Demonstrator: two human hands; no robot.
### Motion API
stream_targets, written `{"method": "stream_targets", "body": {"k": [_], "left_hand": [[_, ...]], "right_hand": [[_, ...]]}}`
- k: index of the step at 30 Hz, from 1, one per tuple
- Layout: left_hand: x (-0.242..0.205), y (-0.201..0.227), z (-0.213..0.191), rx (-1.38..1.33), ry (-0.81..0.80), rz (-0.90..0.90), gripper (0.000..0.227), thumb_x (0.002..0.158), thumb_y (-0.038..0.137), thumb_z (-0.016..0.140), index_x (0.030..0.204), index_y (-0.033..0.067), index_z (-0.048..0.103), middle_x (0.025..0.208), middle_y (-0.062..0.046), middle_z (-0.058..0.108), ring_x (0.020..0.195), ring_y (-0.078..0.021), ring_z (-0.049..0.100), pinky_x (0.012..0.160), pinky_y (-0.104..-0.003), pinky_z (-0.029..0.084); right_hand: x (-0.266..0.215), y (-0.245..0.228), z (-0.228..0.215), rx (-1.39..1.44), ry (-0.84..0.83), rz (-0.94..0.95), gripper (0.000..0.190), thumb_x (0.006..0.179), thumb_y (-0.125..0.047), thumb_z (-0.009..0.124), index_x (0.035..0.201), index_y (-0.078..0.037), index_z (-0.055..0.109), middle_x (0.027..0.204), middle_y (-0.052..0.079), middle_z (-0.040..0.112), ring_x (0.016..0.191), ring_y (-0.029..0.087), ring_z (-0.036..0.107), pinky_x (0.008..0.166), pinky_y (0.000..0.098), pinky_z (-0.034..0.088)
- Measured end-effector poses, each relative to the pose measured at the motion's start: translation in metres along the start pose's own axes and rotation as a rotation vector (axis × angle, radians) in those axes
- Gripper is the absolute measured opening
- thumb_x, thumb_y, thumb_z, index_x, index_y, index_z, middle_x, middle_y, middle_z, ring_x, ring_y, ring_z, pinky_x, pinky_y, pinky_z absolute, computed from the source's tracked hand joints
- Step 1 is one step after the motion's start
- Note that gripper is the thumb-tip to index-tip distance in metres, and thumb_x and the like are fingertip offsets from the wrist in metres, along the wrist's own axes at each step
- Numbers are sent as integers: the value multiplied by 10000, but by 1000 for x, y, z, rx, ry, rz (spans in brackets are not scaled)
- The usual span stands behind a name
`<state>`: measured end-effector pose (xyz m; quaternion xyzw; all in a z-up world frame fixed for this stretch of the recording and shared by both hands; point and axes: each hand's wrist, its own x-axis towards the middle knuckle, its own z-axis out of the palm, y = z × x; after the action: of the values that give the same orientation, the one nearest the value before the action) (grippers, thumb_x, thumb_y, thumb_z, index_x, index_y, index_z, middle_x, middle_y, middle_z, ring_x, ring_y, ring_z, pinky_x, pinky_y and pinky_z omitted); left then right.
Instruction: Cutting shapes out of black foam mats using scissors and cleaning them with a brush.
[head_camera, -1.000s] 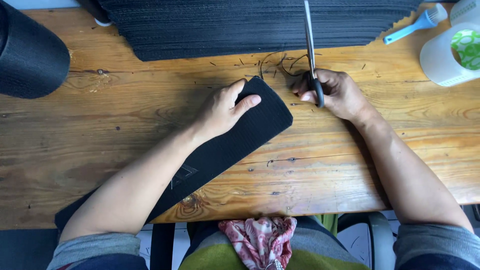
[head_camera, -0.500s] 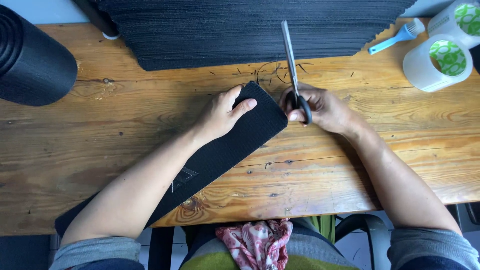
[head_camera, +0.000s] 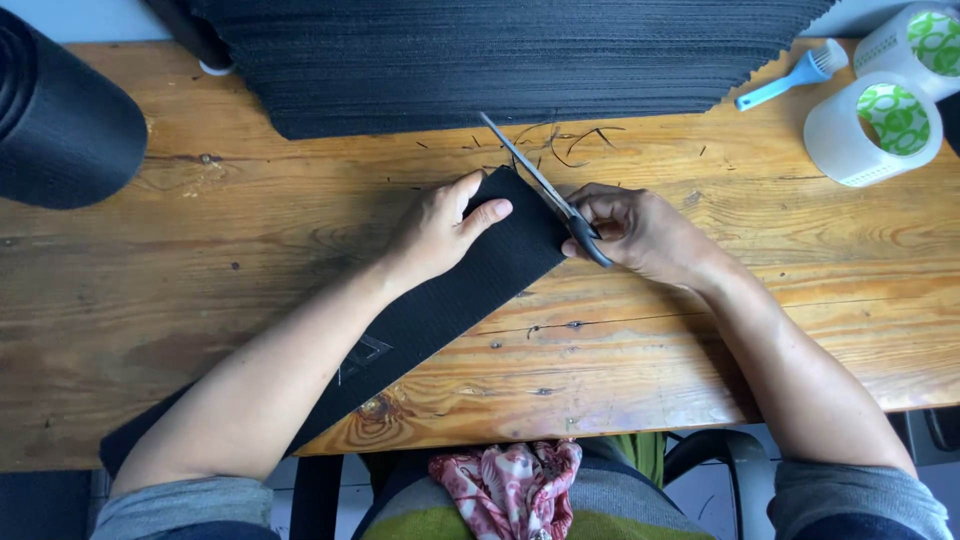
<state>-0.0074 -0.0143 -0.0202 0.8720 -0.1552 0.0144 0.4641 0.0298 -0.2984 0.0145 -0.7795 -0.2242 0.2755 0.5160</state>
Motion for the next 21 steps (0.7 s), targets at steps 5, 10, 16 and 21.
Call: {"method": "stream_targets", "body": {"k": [5,10,16,21], "left_hand": [[2,-5,6,35,13,-8,584,1043,488,584,1209,-68,649,865,-257,723,839,-374,746,640,-434,566],[3,5,-1,5,14,-20,563,1034,464,610,1215,-68,651,899,-268,726,880,-379,747,662,-451,568],[2,11,-6,-66,-9,4,567,1060,425,571,1221,-115,630,998,-316,726,998,-408,738,794,-482,591],[4,5,-6,-43,-11,3,586,1074,434,551,1235,-125,620,1015,-306,732,1010,-389,740,814,-459,595]], "right_hand": [[5,42,3,-37,31,3,243,813,-173,880,801,-13,697,946,97,647,824,141,603,715,263,550],[5,43,4,-22,30,42,219,817,-155,871,801,-34,690,899,38,625,778,115,574,701,224,522],[7,41,7,-5,49,77,252,816,-187,886,764,-39,688,821,34,608,758,117,585,699,248,525],[13,47,6,-40,56,58,276,821,-183,885,745,-28,669,794,47,611,739,118,591,676,264,525]]}}
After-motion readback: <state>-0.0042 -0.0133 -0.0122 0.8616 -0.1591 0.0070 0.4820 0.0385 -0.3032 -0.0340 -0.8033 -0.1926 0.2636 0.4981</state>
